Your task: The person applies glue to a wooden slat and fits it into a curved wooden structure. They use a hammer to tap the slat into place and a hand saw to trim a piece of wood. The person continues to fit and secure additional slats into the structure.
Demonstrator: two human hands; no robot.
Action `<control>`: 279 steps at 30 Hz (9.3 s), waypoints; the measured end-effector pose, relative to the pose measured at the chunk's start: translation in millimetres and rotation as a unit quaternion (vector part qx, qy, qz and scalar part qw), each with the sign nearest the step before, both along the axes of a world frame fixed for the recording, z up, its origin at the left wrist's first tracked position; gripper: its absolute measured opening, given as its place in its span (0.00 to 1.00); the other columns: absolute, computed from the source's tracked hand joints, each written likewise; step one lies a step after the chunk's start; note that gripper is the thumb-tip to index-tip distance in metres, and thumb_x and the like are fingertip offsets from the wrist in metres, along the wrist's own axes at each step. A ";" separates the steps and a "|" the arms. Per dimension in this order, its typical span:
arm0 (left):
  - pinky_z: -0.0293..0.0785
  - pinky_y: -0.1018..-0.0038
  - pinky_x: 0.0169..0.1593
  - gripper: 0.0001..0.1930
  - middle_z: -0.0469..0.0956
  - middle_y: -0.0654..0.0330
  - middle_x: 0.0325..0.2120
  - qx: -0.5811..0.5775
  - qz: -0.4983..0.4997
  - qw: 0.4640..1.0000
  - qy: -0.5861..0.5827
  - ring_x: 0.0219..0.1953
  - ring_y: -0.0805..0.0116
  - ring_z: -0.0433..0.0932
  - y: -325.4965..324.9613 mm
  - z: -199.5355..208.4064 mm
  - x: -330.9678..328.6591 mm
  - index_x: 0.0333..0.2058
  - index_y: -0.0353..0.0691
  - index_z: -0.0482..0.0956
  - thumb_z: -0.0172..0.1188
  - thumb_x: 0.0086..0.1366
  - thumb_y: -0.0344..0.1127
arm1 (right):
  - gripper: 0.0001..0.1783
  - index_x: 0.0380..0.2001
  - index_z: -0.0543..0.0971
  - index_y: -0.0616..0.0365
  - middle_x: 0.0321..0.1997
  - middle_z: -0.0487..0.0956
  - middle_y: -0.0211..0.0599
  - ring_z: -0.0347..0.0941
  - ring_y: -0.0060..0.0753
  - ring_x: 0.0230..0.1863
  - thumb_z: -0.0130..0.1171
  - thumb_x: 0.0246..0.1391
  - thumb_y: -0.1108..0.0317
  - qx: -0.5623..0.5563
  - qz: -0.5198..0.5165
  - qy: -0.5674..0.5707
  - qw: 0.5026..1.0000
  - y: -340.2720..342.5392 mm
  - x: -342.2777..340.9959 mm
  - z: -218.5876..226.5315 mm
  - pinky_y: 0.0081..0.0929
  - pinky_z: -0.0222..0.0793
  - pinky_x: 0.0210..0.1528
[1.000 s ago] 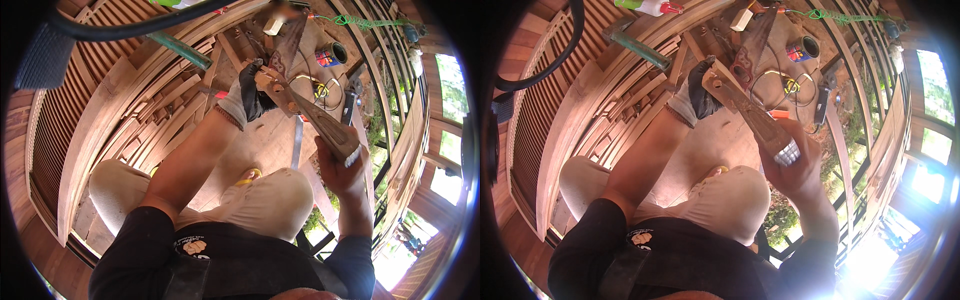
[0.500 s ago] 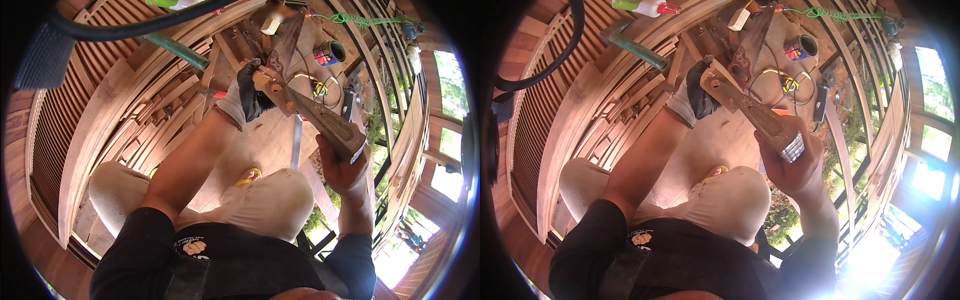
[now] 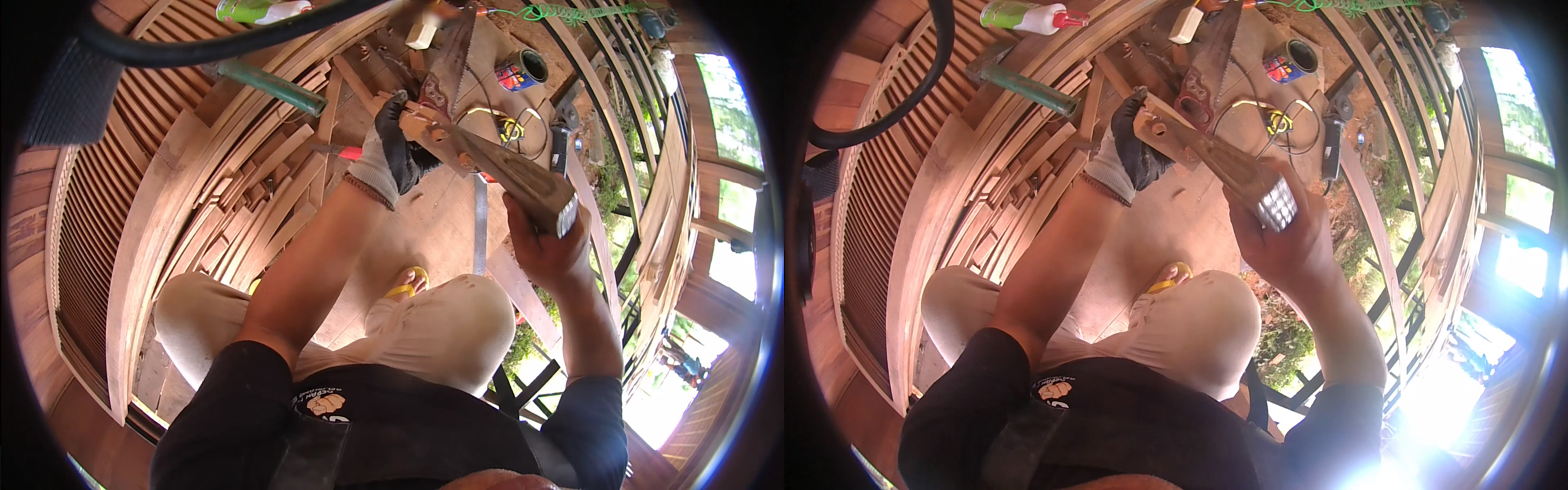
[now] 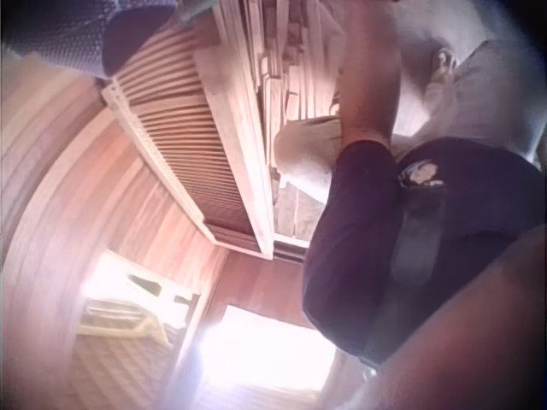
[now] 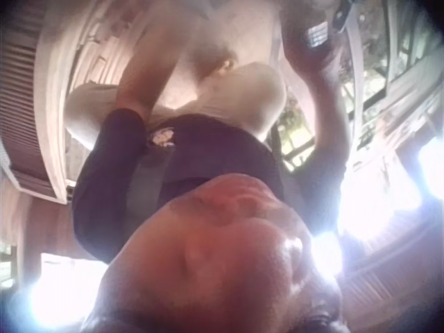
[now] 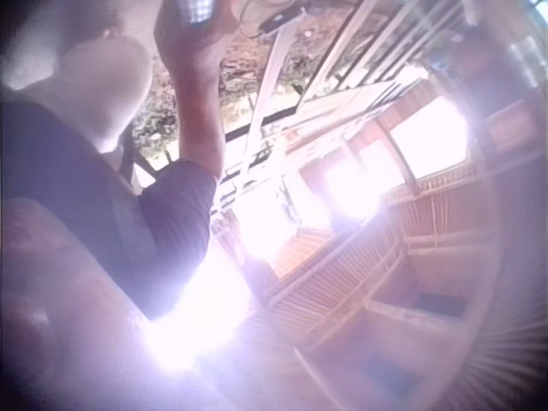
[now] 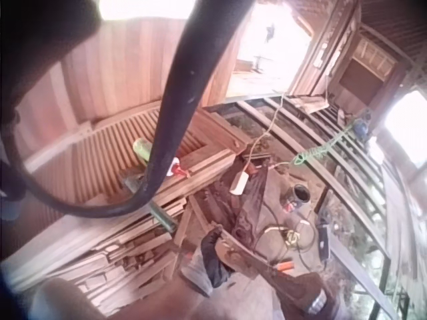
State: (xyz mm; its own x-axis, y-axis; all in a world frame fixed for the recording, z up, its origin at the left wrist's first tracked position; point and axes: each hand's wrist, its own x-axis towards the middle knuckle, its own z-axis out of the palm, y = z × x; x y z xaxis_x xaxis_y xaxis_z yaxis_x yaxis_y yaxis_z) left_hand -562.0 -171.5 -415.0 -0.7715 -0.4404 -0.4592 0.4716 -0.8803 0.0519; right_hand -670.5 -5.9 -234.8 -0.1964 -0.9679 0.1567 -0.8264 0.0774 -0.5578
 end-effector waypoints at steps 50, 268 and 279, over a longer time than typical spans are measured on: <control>0.79 0.53 0.54 0.28 0.81 0.50 0.47 -0.152 0.074 0.957 0.237 0.48 0.53 0.82 -130.3 125.9 138.3 0.59 0.40 0.72 0.57 0.67 0.51 | 0.13 0.42 0.76 0.65 0.40 0.78 0.38 0.75 0.29 0.43 0.54 0.66 0.63 0.040 -0.039 -0.252 0.966 -145.5 69.8 32.3 0.29 0.71 0.47; 0.81 0.56 0.42 0.26 0.80 0.49 0.48 -0.469 -0.330 0.150 -0.805 0.35 0.57 0.83 -493.2 -13.5 504.5 0.63 0.48 0.69 0.46 0.74 0.55 | 0.51 0.59 0.65 0.72 0.45 0.82 0.60 0.81 0.55 0.47 0.72 0.37 0.49 0.147 0.165 0.020 0.975 -548.3 403.8 -177.1 0.41 0.80 0.50; 0.81 0.55 0.45 0.32 0.78 0.47 0.52 -0.474 -0.306 0.184 -0.805 0.37 0.56 0.84 -485.1 0.7 501.7 0.67 0.48 0.62 0.44 0.73 0.61 | 0.50 0.55 0.68 0.74 0.47 0.81 0.61 0.83 0.50 0.44 0.76 0.39 0.46 0.164 0.191 0.021 0.968 -546.3 402.1 -185.7 0.41 0.83 0.46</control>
State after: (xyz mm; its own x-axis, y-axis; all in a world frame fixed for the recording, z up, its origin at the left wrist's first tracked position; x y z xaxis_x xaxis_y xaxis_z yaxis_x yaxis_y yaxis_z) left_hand -60.3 -656.6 -414.3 -0.0100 -0.9683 -0.2494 -0.9989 0.0212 -0.0421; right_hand -268.4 -552.3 -420.5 0.1860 -0.9676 -0.1706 -0.8513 -0.0720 -0.5198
